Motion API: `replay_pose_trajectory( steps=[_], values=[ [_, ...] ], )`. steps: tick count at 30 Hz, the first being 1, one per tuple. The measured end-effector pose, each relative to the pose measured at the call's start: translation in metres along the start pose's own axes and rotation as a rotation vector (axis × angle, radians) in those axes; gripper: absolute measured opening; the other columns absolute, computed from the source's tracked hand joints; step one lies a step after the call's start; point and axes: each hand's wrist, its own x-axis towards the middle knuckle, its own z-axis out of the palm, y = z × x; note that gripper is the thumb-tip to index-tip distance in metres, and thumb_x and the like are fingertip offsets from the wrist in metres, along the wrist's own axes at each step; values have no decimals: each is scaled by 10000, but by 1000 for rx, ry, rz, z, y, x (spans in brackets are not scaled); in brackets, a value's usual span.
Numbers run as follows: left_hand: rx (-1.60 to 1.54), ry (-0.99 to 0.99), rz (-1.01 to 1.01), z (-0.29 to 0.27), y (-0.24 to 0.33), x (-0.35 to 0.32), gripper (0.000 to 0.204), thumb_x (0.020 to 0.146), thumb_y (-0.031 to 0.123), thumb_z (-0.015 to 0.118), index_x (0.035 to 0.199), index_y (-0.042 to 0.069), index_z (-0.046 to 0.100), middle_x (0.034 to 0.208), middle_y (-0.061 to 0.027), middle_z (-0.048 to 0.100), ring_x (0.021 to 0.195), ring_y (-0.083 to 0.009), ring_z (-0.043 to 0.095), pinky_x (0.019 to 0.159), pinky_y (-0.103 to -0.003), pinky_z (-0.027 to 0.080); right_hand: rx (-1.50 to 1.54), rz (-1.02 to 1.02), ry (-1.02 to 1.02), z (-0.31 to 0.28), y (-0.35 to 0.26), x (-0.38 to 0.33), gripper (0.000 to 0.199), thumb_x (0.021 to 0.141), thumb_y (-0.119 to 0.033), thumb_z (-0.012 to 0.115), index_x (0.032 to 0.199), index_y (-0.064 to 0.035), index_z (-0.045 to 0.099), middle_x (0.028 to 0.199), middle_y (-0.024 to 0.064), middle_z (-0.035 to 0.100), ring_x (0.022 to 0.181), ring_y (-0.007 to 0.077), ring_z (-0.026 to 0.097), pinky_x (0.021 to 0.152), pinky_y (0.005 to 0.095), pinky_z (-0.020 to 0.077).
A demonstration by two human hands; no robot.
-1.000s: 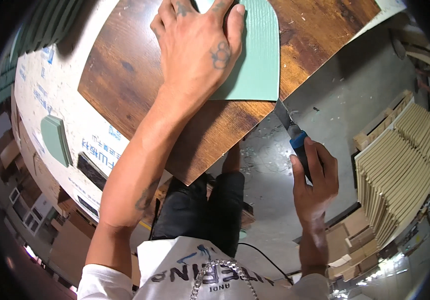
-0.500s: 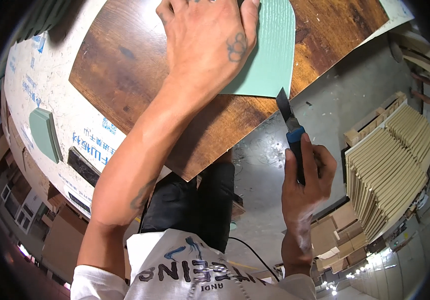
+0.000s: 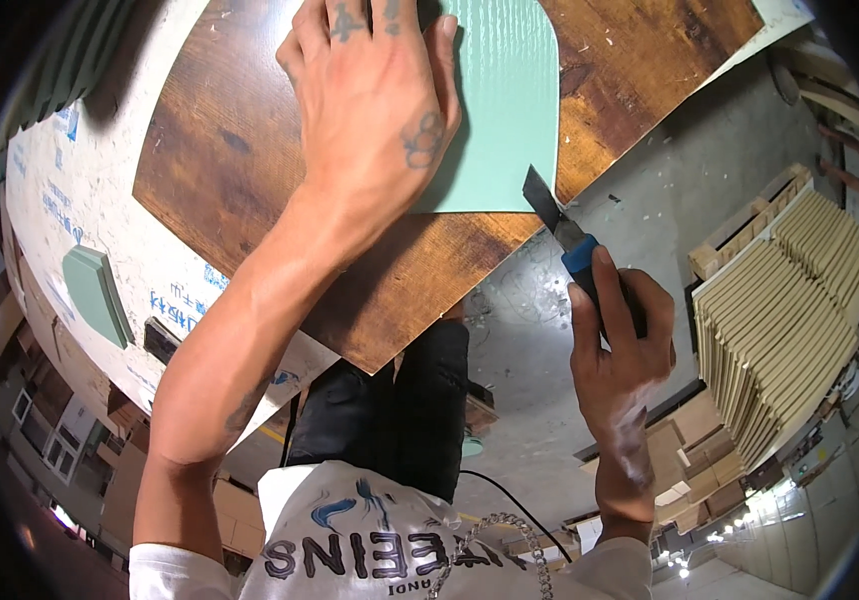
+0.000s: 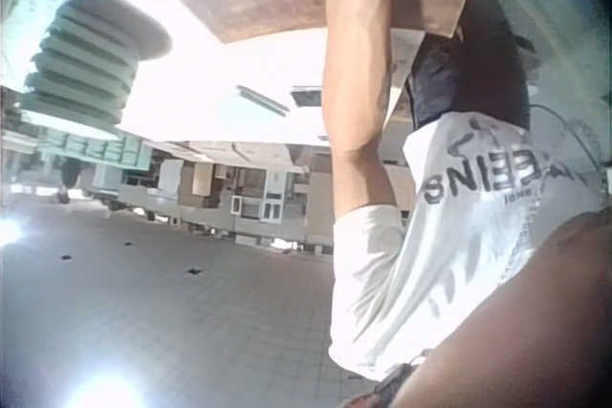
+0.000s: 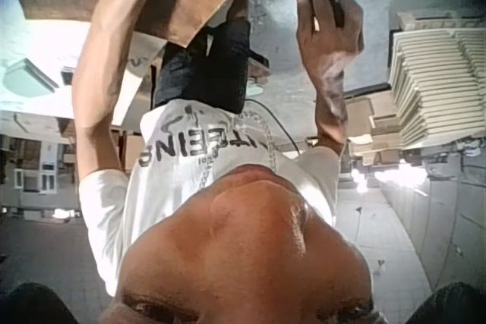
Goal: The person uses a utility knife to trim the edges of light green foam pieces on a wooden board. They repeatedly pick up a piece, cut along the curved edge, and place the finished piece into a stack.
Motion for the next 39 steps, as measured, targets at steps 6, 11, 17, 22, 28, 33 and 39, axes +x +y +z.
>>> replay_pose_trajectory(
  steps=[6,11,17,22,28,33,39],
  values=[
    [-30,-3,-23,-2,1,1,300,890,10,634,1129,-83,480,1195,-356,501,1138,-497,481,970,-587,386,33,-28,10,3,5,21,415,843,-190,813,1248,-162,725,1041,62,578,826,210,605,645,341,537],
    [-37,-12,-34,-2,-1,0,310,901,80,638,1149,-53,506,1230,-330,504,1168,-470,482,990,-589,376,64,-95,63,13,14,51,416,837,-212,817,1241,-179,726,1003,56,577,745,204,588,597,341,517],
    [-45,-29,-63,1,-8,-5,345,924,180,636,1188,-20,540,1275,-290,513,1200,-430,487,1014,-591,367,19,-100,77,19,15,110,322,880,-184,761,1202,-184,745,976,59,602,765,201,602,632,346,519],
    [-146,-38,-14,15,-21,-5,368,954,260,630,1213,8,560,1324,-230,534,1228,-377,506,1030,-588,370,-65,-163,98,13,26,117,323,881,-176,741,1204,-187,750,986,89,621,903,252,583,776,361,507],
    [-54,-57,-182,6,-7,2,484,934,175,633,1324,-52,460,1293,-280,496,1221,-435,468,1045,-572,309,-13,-131,133,26,29,69,374,872,-259,767,1238,-260,688,1022,74,531,888,279,535,695,397,489],
    [0,12,-276,11,10,1,481,986,212,555,1364,-64,444,1288,-299,485,1195,-442,451,1022,-594,335,-125,-192,349,43,32,75,435,778,-299,859,1183,-250,708,1034,33,535,877,256,541,639,369,510],
    [26,-33,-250,9,5,-3,490,1039,290,495,1391,-48,456,1276,-310,511,1206,-416,469,987,-598,434,-113,-215,355,41,42,86,378,806,-316,844,1161,-249,731,1047,30,529,890,252,533,693,377,516]
  ],
)
